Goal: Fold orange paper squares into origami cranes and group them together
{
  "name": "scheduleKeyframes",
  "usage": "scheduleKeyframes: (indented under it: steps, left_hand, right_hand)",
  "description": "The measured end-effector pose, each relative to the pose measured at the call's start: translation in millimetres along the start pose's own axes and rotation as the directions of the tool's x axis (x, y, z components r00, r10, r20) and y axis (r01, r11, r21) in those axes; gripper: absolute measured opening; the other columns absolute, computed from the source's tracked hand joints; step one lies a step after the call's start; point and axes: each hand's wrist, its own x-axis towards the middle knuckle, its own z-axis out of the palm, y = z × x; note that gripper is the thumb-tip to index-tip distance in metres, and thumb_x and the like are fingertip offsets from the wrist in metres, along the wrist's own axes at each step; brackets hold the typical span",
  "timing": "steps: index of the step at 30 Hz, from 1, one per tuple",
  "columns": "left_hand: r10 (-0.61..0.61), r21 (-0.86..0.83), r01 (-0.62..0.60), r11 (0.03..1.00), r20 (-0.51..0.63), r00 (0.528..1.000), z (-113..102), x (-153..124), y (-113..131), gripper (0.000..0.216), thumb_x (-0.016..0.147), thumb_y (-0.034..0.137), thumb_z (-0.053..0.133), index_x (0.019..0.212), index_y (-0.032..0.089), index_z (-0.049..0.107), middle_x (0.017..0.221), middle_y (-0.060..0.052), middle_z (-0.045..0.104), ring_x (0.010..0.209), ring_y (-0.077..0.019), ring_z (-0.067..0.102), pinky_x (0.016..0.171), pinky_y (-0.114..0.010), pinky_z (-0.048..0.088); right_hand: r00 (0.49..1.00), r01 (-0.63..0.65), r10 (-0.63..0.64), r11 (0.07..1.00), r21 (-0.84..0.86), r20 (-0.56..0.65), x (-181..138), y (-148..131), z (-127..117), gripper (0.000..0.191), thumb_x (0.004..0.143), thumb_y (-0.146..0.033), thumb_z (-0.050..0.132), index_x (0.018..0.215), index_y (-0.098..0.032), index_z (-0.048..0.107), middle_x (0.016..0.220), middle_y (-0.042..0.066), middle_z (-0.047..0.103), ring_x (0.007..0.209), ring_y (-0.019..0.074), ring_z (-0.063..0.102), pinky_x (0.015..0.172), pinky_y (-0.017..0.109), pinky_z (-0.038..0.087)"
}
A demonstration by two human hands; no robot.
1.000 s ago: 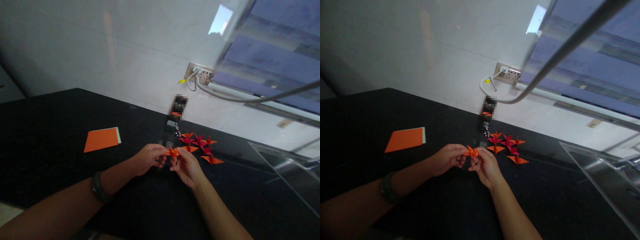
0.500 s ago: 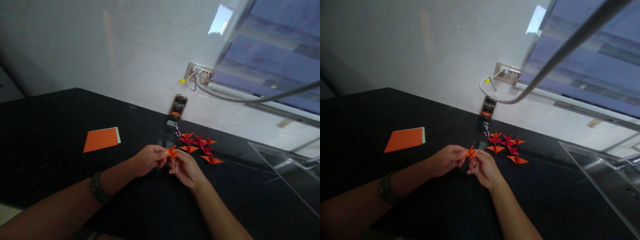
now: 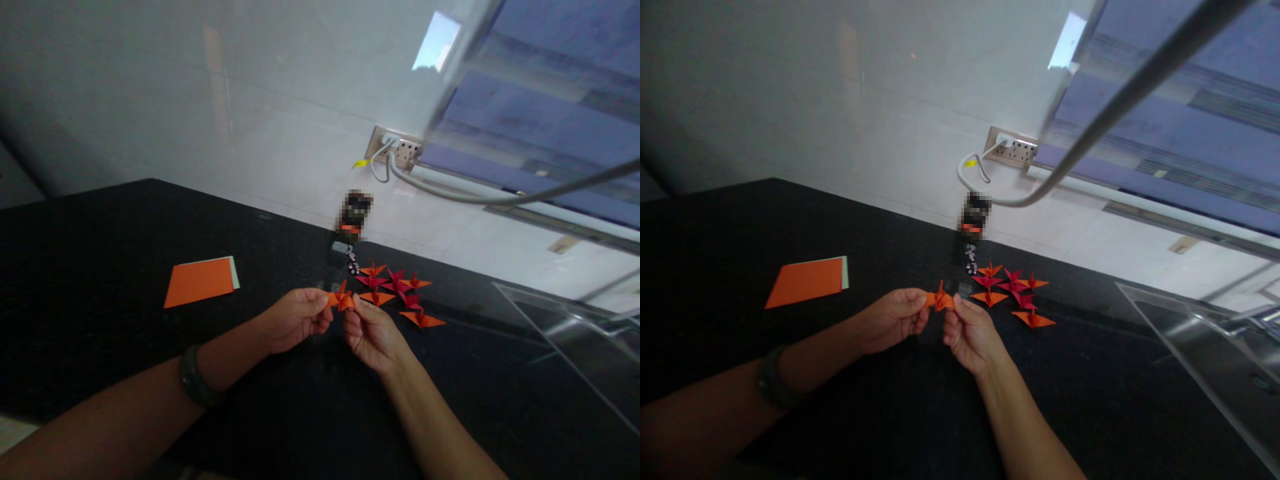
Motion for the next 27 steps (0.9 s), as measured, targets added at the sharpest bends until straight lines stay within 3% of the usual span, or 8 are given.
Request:
scheduleKeyframes:
  steps: [10, 15, 21, 27]
  left_hand:
    - [0.057, 0.129, -0.033, 0.991, -0.186, 0.981, 2, 3, 2, 0.027, 0.064, 0.034, 0.067, 0.058, 0.013, 0.05, 0.043, 0.004, 0.05, 0.038, -0.0045, 0.042, 0.043, -0.018, 0.03]
    - [0.096, 0.176, -0.061, 0.982, -0.193, 0.977, 2, 4, 0, 0.028, 0.066, 0.035, 0.065, 0.058, 0.014, 0.049, 0.039, 0.005, 0.046, 0.036, -0.004, 0.038, 0.041, -0.018, 0.027]
    - [0.077, 0.115, -0.059, 0.992, -0.16, 0.984, -1, 5, 2, 0.025, 0.067, 0.033, 0.065, 0.062, 0.012, 0.053, 0.049, 0.003, 0.053, 0.043, -0.0045, 0.045, 0.047, -0.017, 0.034]
    - [0.054, 0.085, -0.039, 0.996, -0.189, 0.98, 0, 3, 4, 0.021, 0.066, 0.029, 0.067, 0.066, 0.011, 0.055, 0.051, 0.002, 0.055, 0.045, -0.0049, 0.049, 0.048, -0.017, 0.036]
  right_hand:
    - [1.0, 0.001, -0.001, 1.0, 0.0, -0.021, 0, -3, -1, 0.025, 0.072, -0.029, 0.063, 0.062, -0.016, 0.044, 0.043, -0.008, 0.043, 0.033, 0.0036, 0.038, 0.032, 0.014, 0.037]
    - [0.999, 0.001, -0.002, 1.0, -0.016, -0.037, 3, -2, -5, 0.024, 0.069, -0.029, 0.065, 0.063, -0.016, 0.046, 0.043, -0.007, 0.045, 0.033, 0.0032, 0.039, 0.032, 0.013, 0.039]
    - [0.996, 0.015, -0.03, 0.984, -0.176, -0.086, 10, 2, -14, 0.023, 0.069, -0.028, 0.065, 0.064, -0.015, 0.046, 0.044, -0.007, 0.045, 0.034, 0.0034, 0.042, 0.036, 0.015, 0.045]
    - [0.99, 0.001, -0.038, 0.963, -0.269, -0.133, 10, 0, -17, 0.02, 0.068, -0.026, 0.065, 0.064, -0.013, 0.05, 0.045, -0.007, 0.047, 0.034, 0.0031, 0.042, 0.036, 0.015, 0.044]
